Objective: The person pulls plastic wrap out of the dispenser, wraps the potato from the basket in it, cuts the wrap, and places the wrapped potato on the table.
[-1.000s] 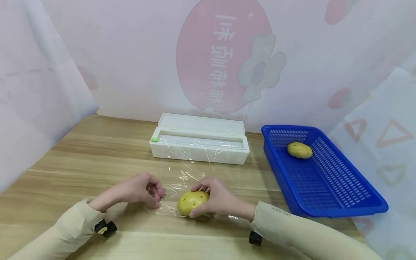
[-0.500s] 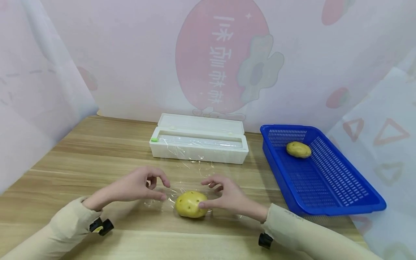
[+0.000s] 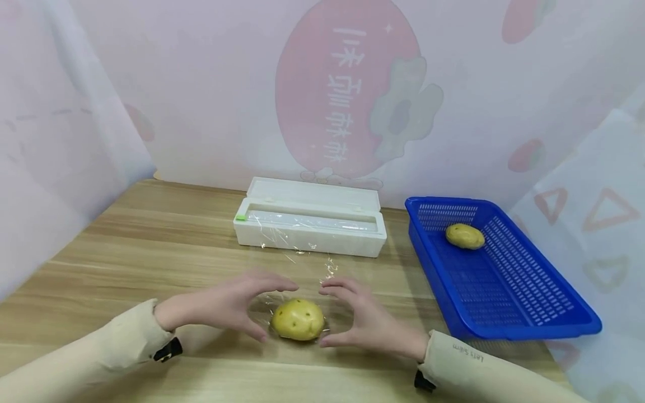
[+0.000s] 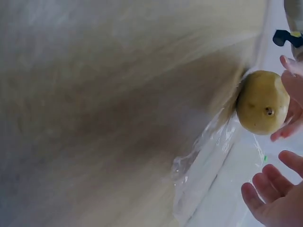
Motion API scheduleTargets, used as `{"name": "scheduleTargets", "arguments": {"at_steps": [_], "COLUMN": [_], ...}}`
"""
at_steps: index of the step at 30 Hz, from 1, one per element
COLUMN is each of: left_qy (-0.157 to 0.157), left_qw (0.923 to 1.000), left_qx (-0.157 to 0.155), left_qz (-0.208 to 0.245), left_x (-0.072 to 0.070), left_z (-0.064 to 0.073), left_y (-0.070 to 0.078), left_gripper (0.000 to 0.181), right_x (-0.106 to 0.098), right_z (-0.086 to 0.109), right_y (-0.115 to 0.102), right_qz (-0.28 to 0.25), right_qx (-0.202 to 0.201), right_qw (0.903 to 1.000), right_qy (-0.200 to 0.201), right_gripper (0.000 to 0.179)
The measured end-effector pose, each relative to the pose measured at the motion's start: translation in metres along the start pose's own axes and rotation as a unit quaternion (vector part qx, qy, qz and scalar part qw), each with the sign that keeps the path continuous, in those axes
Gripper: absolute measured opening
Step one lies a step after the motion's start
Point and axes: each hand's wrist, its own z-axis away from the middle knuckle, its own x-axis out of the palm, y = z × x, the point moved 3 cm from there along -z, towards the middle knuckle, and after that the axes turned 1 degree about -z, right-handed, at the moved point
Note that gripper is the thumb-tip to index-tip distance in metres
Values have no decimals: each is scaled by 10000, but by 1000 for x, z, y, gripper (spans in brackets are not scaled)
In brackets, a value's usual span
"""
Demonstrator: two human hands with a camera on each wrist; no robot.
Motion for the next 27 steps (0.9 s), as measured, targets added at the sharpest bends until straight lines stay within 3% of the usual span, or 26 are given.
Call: {"name": "scheduleTargets", "arguments": {"at_steps": [4,8,15,19,24,27], "left_qy": [-126,-224,-397,-447,-450,-359], "left_qw": [9999,9997,9991,9987,9985,9981], "left_qx": [-109,-80,-124,-160,-315,-491], "left_qz": [-30,-93,93,181,75,11], "left_x": [6,8,9,9,10,9], "left_z": [-4,-9,-11,-11,-11,-9], "left_y": [-1,-2,-5,-6,-7,-7], "left_gripper": [93,88,79,81,90,87], "right_x": [7,13,18,20,20,19], "right_z": [-3,-7,-13,-14,-14,-13], "right_y": [-3,-8,-6,-1,4,5], "right_qz": [491,1091,1459,1300,933,684], "right_qx": [-418,-972,-1486,-1329,-775,-522], "right_qw": [9977,9881,9768,9811,9893,9912], "right_qy": [-220,-475,-494,-541,-807,-1006], "right_gripper": [86,85,76,68,69,69]}}
